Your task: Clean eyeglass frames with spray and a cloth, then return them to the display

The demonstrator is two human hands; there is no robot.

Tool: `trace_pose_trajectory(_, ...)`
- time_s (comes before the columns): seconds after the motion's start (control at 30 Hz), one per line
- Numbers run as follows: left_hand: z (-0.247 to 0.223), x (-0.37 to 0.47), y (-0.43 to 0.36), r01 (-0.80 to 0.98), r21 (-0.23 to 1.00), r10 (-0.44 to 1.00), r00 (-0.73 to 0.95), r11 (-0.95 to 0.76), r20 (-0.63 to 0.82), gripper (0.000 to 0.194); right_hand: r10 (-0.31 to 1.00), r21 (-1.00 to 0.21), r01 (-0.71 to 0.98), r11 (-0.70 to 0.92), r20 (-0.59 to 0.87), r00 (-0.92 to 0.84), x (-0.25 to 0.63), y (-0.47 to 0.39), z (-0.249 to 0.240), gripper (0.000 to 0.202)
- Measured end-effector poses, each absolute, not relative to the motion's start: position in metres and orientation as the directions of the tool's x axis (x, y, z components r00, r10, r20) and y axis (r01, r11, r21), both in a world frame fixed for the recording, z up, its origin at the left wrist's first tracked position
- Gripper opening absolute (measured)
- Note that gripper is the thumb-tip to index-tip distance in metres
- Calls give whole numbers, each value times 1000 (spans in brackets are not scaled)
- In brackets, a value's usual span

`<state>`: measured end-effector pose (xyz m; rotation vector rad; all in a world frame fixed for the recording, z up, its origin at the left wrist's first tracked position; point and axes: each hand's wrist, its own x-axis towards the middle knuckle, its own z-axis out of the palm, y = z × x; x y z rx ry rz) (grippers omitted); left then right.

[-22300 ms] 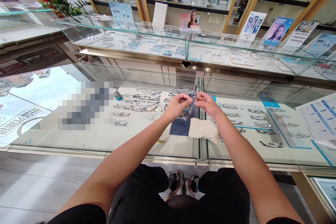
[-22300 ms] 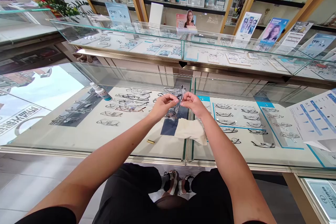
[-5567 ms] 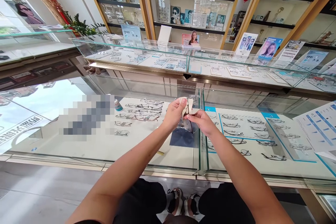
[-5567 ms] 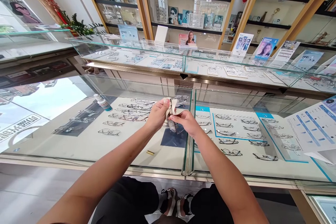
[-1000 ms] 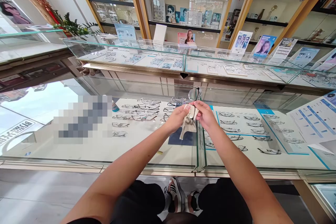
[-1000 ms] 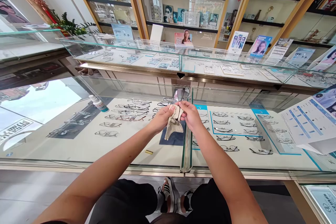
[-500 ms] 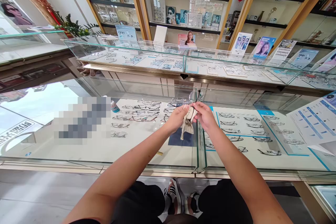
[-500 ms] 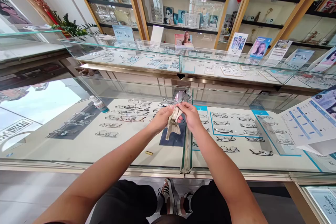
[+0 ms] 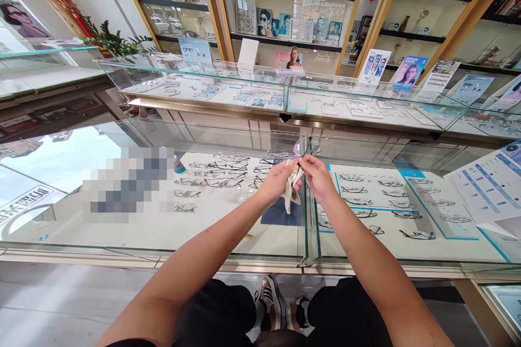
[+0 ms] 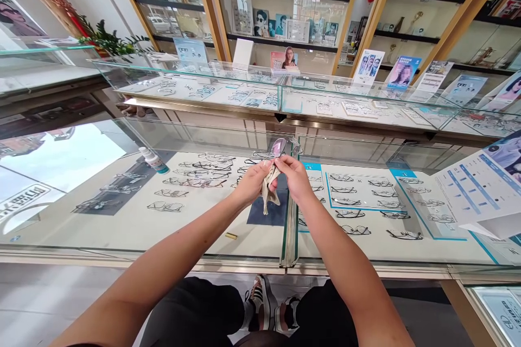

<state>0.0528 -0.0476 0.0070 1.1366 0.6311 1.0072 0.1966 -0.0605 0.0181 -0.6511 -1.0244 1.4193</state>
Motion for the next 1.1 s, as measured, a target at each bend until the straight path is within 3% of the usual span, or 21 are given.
trace_pose_trajectory(0.27, 17, 43, -48, -348, 910, 762, 644, 223, 59, 57, 998, -849, -529, 4, 40, -58, 204, -55, 16, 37)
trace_pose_trajectory(0.57, 10, 54, -49, -286, 956, 915, 399, 62, 60, 61, 974, -863, -493, 107, 191, -123, 191, -65, 19, 33)
trace_pose_trajectory(0.87, 12, 48, -50, -380, 899, 778, 624, 219, 75, 56, 999, -843, -539, -2, 27, -47, 204, -57, 17, 36)
trace_pose_trajectory(1.1, 11, 56, -54, -322, 945, 917, 391, 59, 76, 55, 984, -867, -491, 83, 149, -97, 191, -63, 14, 39)
